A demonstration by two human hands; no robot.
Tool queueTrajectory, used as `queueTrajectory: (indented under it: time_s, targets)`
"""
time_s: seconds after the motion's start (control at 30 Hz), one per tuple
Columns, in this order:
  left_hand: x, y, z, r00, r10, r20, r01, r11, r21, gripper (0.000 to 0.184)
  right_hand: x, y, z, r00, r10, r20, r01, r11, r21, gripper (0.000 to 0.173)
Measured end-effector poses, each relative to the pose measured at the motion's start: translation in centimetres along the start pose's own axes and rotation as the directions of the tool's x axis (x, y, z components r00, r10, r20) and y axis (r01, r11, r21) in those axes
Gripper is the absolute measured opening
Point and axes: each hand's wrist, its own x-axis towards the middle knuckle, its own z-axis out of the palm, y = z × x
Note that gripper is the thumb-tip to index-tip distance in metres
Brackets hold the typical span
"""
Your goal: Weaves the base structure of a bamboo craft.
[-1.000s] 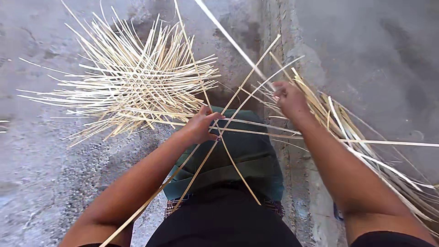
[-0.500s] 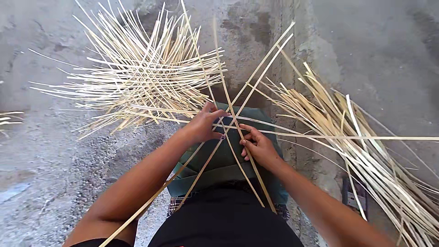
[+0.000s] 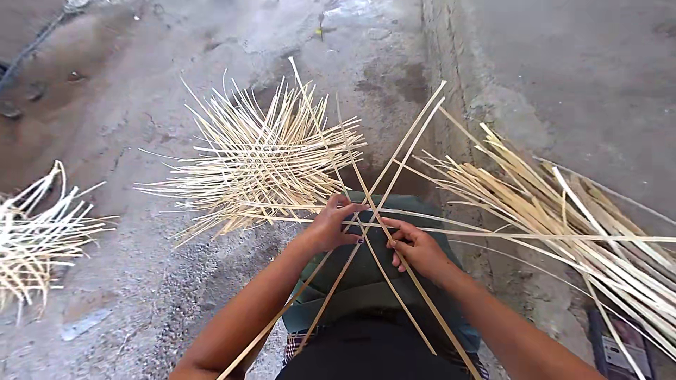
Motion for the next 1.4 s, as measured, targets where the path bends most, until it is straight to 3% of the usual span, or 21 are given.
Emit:
queueTrajectory:
  time_s: [0.33,0.93,1.07,1.13,1.23,1.3,1.4]
  targets:
    - [-0.8,0.0,0.9,0.990,0.074,-0.117,-0.069,0.996,0.050,0.073,-0.4,-0.6,0.0,0.996,0.053,0.078,-0.045,0.993,-0.106,0.051]
    - [-0.8,0.4,0.8,0.991,0.049,-0.122,-0.036,0.993,0.111,0.075,0.3,0.3,0.2,0.994,0.017,0.105,-0.001,0.989,-0.149,0.054]
    - [-0.8,2.8,0.6,0.990,-0.008,-0.140,0.041,0.972,0.232,0.073,0.4,-0.9,0.0,0.995,0.042,0.095,-0.008,0.942,-0.334,0.054]
    - [-0.1,4.2,0.2,0.997,0.001,-0.075,0.021,0.957,0.288,0.073,0.6,-1.8,-0.2,0.998,-0.001,0.069,0.040,0.826,-0.563,0.048]
    - [2.1,4.0,-0.2,0.976,0.152,0.157,-0.183,0.961,0.207,0.072,1.3,-3.5,-0.7,0.992,-0.064,0.112,0.127,0.632,-0.764,0.035]
    - [3.9,2.5,-0.6,0.927,0.235,0.292,-0.254,0.967,0.029,0.074,2.2,-4.4,-1.5,0.989,-0.088,0.115,0.144,0.677,-0.722,0.028]
    - [5.0,2.4,-1.2,0.920,0.158,0.359,-0.142,0.987,-0.070,0.082,4.4,-5.3,-2.0,0.986,-0.042,-0.162,-0.036,0.893,-0.448,0.035]
